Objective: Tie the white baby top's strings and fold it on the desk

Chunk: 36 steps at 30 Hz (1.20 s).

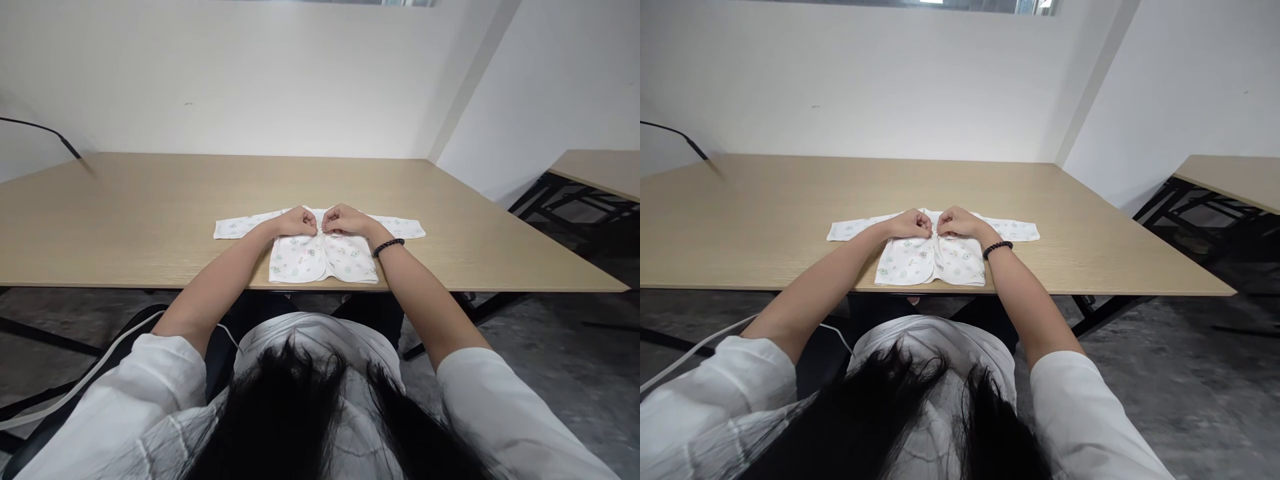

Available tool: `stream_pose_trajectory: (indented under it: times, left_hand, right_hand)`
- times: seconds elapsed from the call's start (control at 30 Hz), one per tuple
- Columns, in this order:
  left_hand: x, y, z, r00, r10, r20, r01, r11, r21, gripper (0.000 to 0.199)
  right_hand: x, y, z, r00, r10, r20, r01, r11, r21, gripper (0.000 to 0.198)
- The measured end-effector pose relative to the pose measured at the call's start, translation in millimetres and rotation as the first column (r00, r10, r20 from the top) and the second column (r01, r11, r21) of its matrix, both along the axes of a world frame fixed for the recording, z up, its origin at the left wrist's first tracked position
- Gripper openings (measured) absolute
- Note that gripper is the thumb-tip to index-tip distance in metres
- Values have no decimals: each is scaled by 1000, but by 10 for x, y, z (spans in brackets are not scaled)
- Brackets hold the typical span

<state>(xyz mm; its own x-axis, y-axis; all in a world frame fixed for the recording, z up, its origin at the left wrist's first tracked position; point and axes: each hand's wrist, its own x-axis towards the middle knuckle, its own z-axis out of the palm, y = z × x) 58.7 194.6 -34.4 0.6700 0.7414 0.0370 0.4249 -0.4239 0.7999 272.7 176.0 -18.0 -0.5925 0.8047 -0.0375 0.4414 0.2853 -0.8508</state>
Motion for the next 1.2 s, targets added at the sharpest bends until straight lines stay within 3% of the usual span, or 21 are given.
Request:
stream_pose_trajectory:
  times: [0.4,0.57,0.67,0.73,0.8,0.93,1.07,1.2]
  left_hand:
    - [-2,-65,38,998,24,-50,-23,999,22,8]
    - [-23,-84,108,993,25,-112,-20,999,43,13]
    - [-54,-164,240,969,9,-245,12,996,84,11]
    - [-65,-315,345,907,10,-421,63,985,160,18]
    - [-53,-557,417,828,38,-559,132,956,261,27]
    - [47,-1116,371,767,253,-590,93,866,491,28]
    - [152,-1405,188,779,400,-483,-53,809,585,29]
    - [209,-1398,37,832,463,-304,-224,783,580,24]
  right_hand:
    - [37,52,-52,999,-19,46,16,997,74,15]
    - [31,26,-4,997,52,64,-61,987,146,18]
    - [42,-74,123,985,63,158,-84,988,129,24]
    - [27,-225,216,969,42,242,-74,989,125,27]
    - [-26,-442,267,947,-36,320,-30,979,199,26]
    - [-222,-910,191,829,-309,466,90,897,433,28]
    - [-357,-1155,-2,750,-495,439,206,805,557,9]
    - [-342,-1197,-195,758,-592,273,369,735,569,10]
